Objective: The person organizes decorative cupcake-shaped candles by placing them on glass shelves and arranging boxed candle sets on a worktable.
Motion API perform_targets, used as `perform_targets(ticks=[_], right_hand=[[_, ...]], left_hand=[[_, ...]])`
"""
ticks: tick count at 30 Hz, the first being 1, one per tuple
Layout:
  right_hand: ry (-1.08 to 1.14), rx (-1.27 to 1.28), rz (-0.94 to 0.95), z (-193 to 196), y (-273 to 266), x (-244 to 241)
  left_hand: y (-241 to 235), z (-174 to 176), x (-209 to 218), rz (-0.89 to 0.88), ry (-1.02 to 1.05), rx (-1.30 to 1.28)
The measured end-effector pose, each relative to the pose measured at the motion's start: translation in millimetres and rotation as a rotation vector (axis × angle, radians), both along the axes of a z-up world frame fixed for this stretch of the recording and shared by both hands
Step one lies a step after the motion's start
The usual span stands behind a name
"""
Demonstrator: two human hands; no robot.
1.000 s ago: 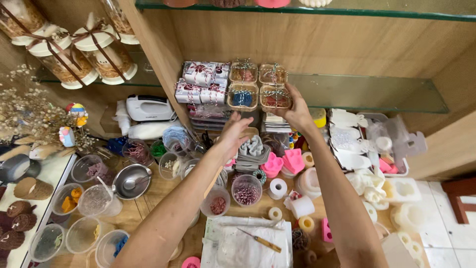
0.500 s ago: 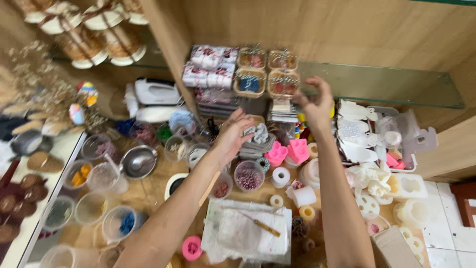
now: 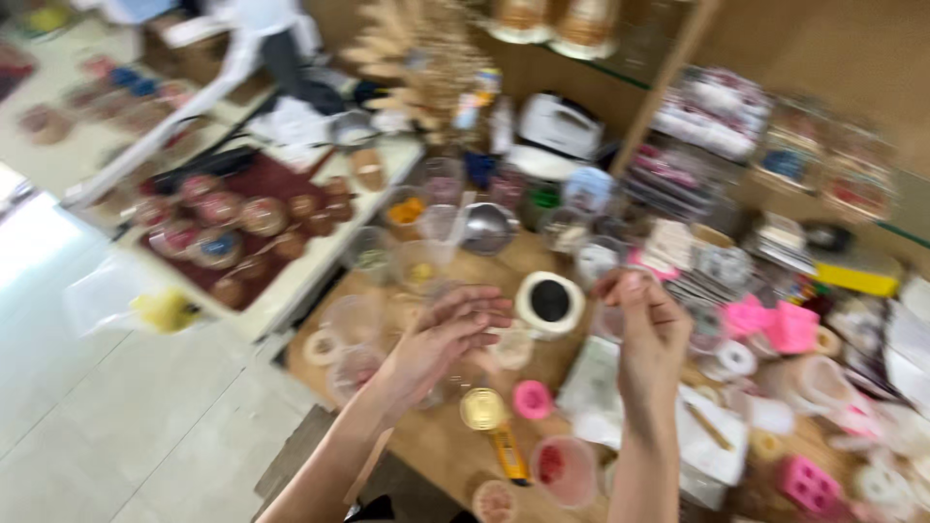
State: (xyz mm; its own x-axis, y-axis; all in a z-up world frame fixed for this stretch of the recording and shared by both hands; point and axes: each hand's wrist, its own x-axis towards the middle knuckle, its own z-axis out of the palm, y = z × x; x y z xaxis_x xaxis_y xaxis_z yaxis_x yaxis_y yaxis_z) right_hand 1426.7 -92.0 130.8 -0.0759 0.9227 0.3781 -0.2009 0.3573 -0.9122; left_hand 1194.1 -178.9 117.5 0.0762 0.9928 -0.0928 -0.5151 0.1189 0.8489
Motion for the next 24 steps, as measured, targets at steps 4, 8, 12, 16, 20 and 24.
perform_targets(ticks=[4, 8, 12, 16, 20, 24], right_hand=[[-0.048, -0.159, 0.178, -4.7, -74.1, -132.5], [0.06, -0.166, 0.405, -18.5, -143.9, -255.7], [0.041, -0.102, 0.603, -21.1, -202.4, -366.9], [-0.2, -0.313, 0.577, -15.6, -250.8, -442.2], [-0.187, -0.201, 0.676, -23.7, -251.8, -505.4], [-0.144, -0.218, 0.706, -36.3, -228.7, -564.5]], left_hand=[[-102.7, 2.2, -126.8, 0.181, 0.128, -0.003], [-204.0, -9.7, -238.2, 0.382, 0.058, 0.044], [-295.8, -27.5, -326.3, 0.584, 0.083, -0.049], [-356.4, -33.4, -387.9, 0.725, 0.084, -0.084], [-377.7, -37.1, -430.7, 0.8, 0.085, -0.114], [-364.7, -31.8, -483.8, 0.787, 0.198, -0.157]])
